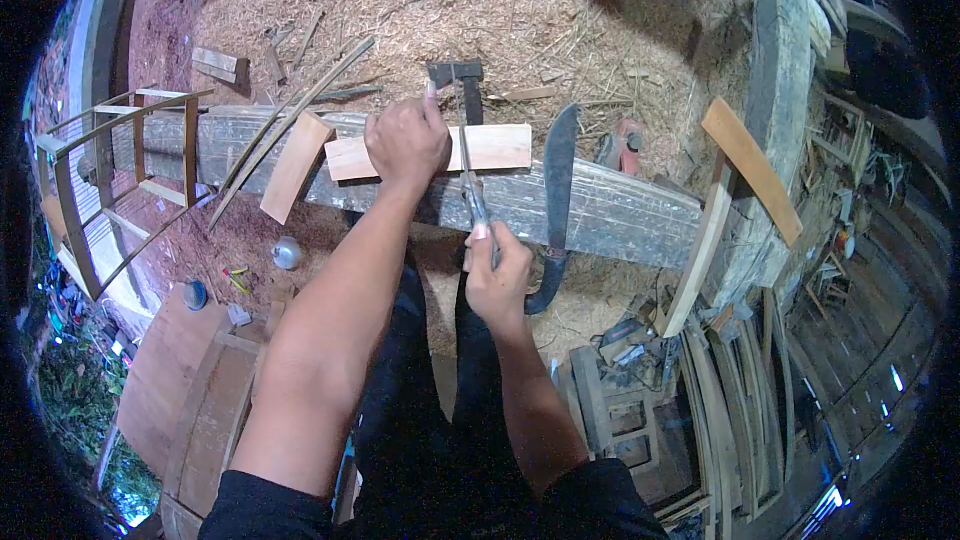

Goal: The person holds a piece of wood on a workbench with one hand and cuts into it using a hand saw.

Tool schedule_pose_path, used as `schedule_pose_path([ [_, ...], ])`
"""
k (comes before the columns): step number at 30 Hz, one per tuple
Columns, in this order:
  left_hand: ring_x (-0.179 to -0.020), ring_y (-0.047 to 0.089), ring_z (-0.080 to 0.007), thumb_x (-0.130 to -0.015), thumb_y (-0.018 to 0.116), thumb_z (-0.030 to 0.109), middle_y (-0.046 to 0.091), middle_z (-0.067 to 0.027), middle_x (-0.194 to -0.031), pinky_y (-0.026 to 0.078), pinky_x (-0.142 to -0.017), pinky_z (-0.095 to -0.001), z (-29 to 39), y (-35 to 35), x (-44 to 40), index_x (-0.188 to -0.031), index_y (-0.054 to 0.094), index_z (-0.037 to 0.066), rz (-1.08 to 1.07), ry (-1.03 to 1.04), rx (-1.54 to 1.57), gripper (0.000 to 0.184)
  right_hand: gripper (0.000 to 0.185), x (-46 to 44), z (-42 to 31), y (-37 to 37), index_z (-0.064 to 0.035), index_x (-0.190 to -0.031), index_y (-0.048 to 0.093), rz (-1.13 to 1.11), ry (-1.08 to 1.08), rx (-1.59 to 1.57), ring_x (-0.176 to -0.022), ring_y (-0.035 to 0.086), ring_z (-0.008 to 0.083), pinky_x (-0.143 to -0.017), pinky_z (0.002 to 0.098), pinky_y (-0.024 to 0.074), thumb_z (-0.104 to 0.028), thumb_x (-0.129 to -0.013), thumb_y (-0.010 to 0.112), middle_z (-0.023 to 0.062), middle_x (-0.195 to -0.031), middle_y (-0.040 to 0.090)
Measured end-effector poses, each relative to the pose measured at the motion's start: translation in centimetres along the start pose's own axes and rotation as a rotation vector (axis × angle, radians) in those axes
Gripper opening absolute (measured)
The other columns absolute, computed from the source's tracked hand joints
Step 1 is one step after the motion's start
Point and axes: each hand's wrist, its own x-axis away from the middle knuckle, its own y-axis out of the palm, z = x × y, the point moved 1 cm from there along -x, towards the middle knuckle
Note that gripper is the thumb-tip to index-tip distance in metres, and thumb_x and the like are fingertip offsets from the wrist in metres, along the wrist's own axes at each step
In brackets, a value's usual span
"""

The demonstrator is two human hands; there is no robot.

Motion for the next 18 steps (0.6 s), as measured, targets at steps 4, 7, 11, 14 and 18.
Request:
schedule_pose_path([
  [4, -0.084, 0.069, -0.0288, -0.1, 0.052, 0.031, 0.074, -0.0122, -0.084, 0.046, -0.087, -0.0434, -0.2, 0.6, 0.2, -0.073, 0.075, 0.006, 0.071, 0.008, -0.039, 0.044, 0.034, 2.2, 0.0, -0.1, 0.0003, -0.084, 0.056, 0.012, 0.085, -0.08, -0.053, 0.038, 0.0042, -0.051, 0.0249, 0.0364, -0.019, -0.11, 0.046, -0.0018, -0.063, 0.044],
  [7, -0.086, 0.069, -0.0287, -0.1, 0.051, 0.03, 0.074, -0.0121, -0.085, 0.046, -0.088, -0.0432, -0.4, 1.1, 0.1, -0.073, 0.075, 0.005, 0.09, 0.008, -0.063, 0.044, 0.032, 5.9, -0.4, -1.3, -0.0019, -0.082, 0.055, 0.028, 0.088, -0.067, -0.054, 0.036, 0.003, -0.05, 0.0236, 0.0325, -0.017, -0.108, 0.047, -0.0036, -0.064, 0.042],
  [11, -0.085, 0.069, -0.028, -0.099, 0.053, 0.028, 0.074, -0.0123, -0.085, 0.046, -0.088, -0.0432, -0.3, 0.9, -0.1, -0.072, 0.075, 0.005, 0.021, -0.007, -0.123, 0.042, 0.036, 6.8, -1.1, -1.7, -0.0042, -0.073, 0.052, 0.094, 0.0, 0.019, -0.055, 0.037, 0.0037, -0.051, 0.0242, 0.0296, -0.018, -0.106, 0.049, -0.0037, -0.063, 0.043],
  [14, -0.084, 0.069, -0.0281, -0.099, 0.053, 0.027, 0.074, -0.0128, -0.082, 0.046, -0.089, -0.0427, -0.2, 0.8, 0.3, -0.072, 0.075, 0.004, 0.046, 0.015, -0.075, 0.041, 0.039, 2.4, -2.9, 0.7, -0.0034, -0.07, 0.052, 0.139, 0.022, 0.096, -0.056, 0.039, 0.0053, -0.052, 0.0261, 0.0305, -0.018, -0.106, 0.05, -0.0025, -0.062, 0.045],
  [18, -0.082, 0.069, -0.0292, -0.099, 0.054, 0.027, 0.073, -0.0128, -0.077, 0.046, -0.085, -0.0433, -0.1, 0.9, 0.3, -0.07, 0.073, 0.004, 0.069, 0.017, -0.079, 0.041, 0.037, 1.4, -4.6, 1.1, -0.0019, -0.074, 0.054, 0.18, -0.039, 0.22, -0.058, 0.04, 0.006, -0.053, 0.0272, 0.0322, -0.019, -0.106, 0.051, -0.002, -0.062, 0.046],
])
